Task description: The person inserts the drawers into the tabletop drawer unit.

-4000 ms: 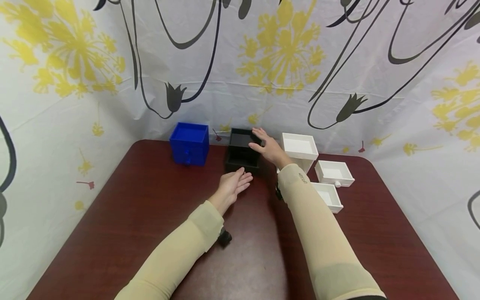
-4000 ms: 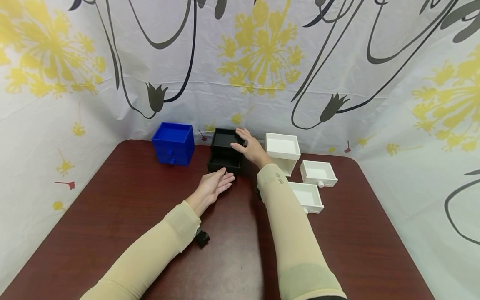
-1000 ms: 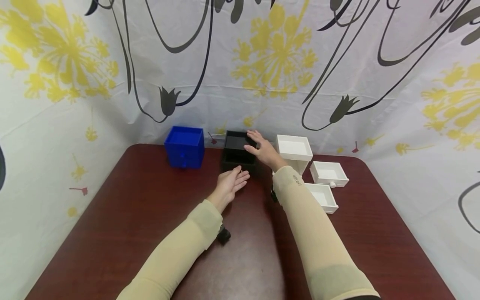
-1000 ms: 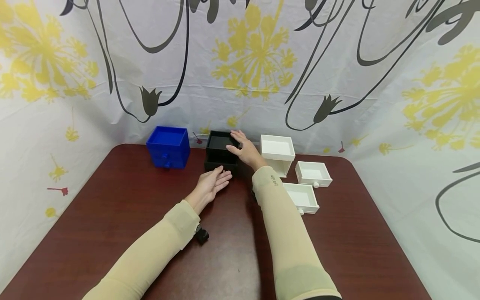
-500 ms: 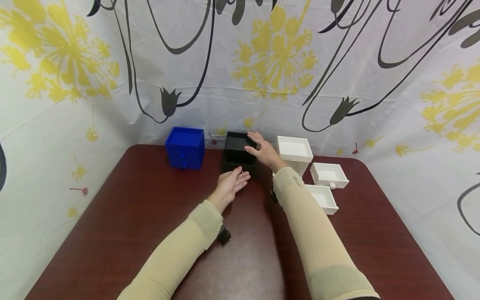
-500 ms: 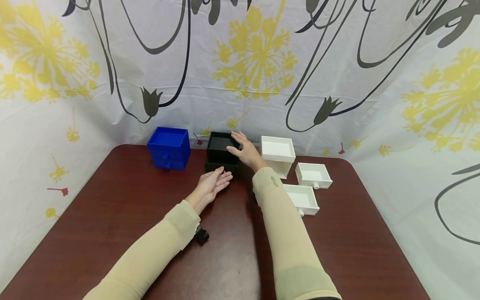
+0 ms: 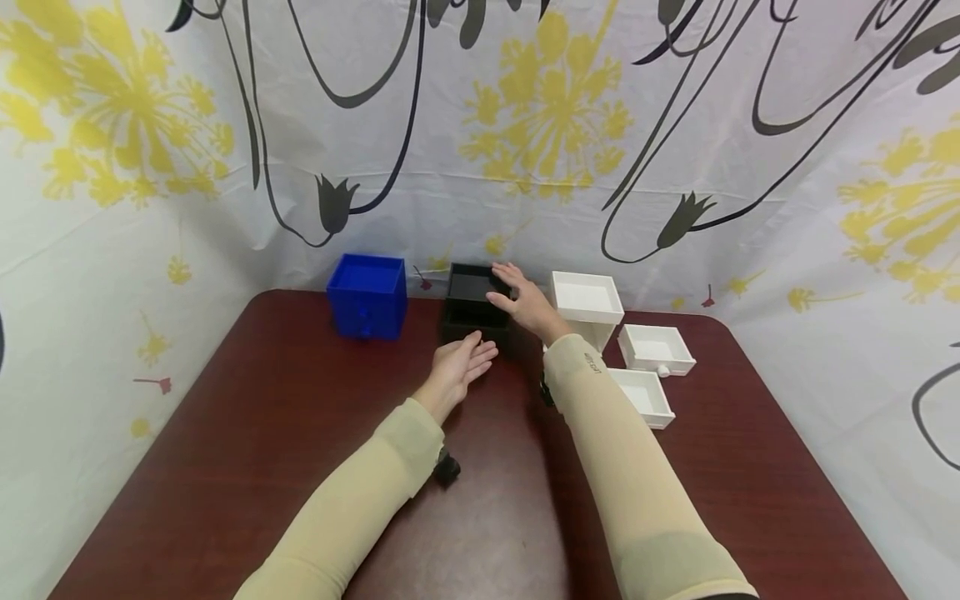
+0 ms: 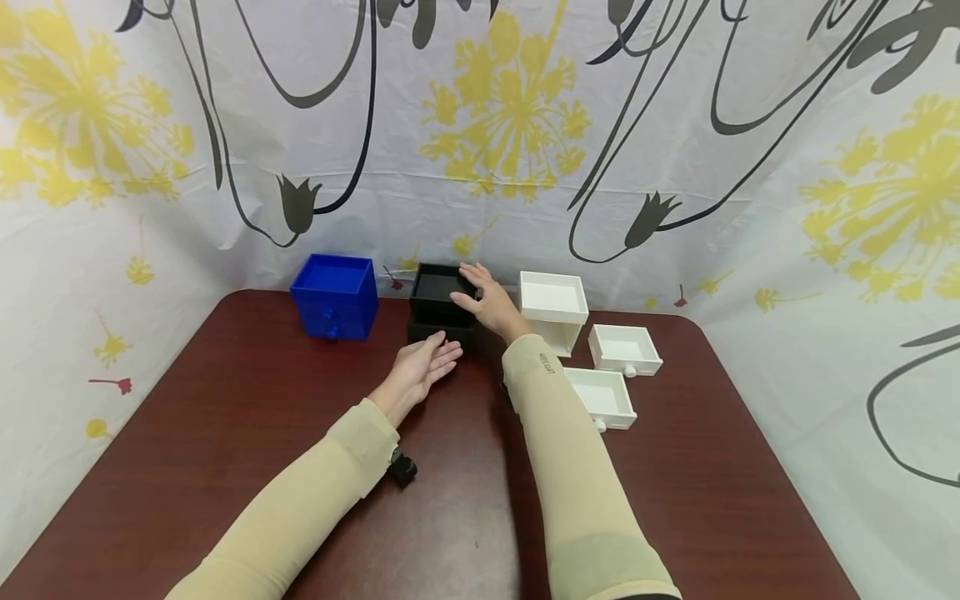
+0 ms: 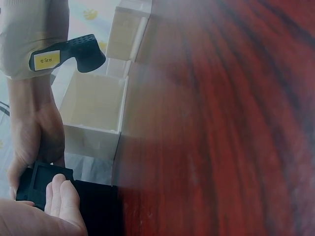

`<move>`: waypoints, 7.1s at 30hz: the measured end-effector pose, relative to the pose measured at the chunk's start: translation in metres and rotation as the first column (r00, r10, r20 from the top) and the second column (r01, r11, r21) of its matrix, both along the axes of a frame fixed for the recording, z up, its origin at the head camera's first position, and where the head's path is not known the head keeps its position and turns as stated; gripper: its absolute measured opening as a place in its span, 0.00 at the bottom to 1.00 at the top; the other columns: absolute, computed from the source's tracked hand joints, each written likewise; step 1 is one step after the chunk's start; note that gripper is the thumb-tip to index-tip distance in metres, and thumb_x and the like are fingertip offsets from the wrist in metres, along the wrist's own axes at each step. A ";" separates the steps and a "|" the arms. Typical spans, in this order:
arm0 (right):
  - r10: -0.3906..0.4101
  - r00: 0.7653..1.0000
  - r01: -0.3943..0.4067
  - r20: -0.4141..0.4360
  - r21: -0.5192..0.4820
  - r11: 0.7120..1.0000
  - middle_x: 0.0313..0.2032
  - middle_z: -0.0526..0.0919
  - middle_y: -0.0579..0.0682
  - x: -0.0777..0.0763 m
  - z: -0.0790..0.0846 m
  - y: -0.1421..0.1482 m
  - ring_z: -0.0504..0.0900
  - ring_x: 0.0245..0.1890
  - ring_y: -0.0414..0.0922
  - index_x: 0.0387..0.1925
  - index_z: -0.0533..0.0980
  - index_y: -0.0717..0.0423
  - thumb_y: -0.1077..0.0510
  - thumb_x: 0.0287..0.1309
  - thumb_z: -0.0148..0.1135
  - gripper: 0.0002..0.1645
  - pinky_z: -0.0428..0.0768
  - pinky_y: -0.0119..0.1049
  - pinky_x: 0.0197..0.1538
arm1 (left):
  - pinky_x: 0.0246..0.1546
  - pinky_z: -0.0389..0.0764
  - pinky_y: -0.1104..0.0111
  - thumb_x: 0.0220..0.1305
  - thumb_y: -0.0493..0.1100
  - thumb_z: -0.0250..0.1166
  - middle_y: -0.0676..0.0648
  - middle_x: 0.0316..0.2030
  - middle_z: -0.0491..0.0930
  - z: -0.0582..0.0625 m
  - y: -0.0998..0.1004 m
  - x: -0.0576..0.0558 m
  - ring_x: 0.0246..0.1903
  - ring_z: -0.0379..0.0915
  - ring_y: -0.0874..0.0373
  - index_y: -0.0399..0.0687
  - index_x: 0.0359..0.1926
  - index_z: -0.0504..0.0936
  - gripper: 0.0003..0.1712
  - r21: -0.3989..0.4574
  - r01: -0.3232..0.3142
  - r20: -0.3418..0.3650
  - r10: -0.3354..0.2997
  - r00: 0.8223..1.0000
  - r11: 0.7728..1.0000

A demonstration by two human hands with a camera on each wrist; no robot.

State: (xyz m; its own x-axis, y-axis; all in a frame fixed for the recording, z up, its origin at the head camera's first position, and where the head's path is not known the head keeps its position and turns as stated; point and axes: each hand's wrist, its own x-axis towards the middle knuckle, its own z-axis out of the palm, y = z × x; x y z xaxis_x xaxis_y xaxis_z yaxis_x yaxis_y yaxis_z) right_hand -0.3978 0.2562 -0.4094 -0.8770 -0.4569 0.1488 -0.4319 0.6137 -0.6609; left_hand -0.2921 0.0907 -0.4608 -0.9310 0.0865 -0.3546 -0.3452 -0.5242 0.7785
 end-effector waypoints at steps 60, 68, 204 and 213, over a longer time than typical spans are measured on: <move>-0.033 0.988 0.040 0.148 -0.048 0.998 0.81 0.40 0.45 0.006 0.004 0.000 0.44 0.80 0.52 0.82 0.45 0.46 0.38 0.72 0.57 0.49 0.51 0.54 0.77 | 0.56 0.81 0.61 0.73 0.49 0.64 0.38 0.55 0.83 -0.002 -0.010 -0.003 0.54 0.83 0.51 0.38 0.67 0.72 0.29 0.002 0.037 -0.019 -0.037 0.999 0.999; -0.060 0.981 0.087 0.184 -0.141 0.986 0.81 0.42 0.42 0.009 0.000 0.001 0.42 0.80 0.49 0.81 0.47 0.44 0.39 0.70 0.60 0.49 0.49 0.53 0.78 | 0.56 0.81 0.62 0.73 0.50 0.65 0.39 0.54 0.84 -0.001 -0.011 -0.003 0.54 0.83 0.51 0.39 0.68 0.71 0.30 0.006 0.049 -0.018 -0.049 0.999 0.999; -0.077 0.990 0.101 0.121 -0.207 0.973 0.80 0.47 0.42 0.007 -0.011 0.000 0.45 0.79 0.45 0.80 0.54 0.48 0.45 0.73 0.59 0.42 0.49 0.48 0.78 | 0.55 0.81 0.63 0.72 0.50 0.65 0.40 0.54 0.84 0.000 -0.001 -0.019 0.54 0.83 0.52 0.39 0.64 0.75 0.27 0.024 -0.009 0.003 0.009 1.000 1.000; -0.060 0.991 0.084 0.117 -0.212 0.974 0.81 0.47 0.45 0.012 -0.006 -0.001 0.44 0.80 0.48 0.80 0.54 0.50 0.46 0.74 0.58 0.41 0.49 0.51 0.78 | 0.55 0.81 0.63 0.71 0.50 0.66 0.39 0.53 0.84 -0.001 -0.002 -0.022 0.54 0.83 0.51 0.39 0.64 0.75 0.28 0.033 -0.015 0.000 0.015 1.000 0.999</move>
State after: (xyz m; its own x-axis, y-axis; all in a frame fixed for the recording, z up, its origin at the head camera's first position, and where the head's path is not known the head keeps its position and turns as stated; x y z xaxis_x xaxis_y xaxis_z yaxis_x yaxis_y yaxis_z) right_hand -0.3854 0.2547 -0.4150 -0.9227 -0.3597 0.1388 -0.3101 0.4784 -0.8215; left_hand -0.3138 0.0889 -0.4616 -0.9322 0.0847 -0.3518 -0.3374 -0.5545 0.7607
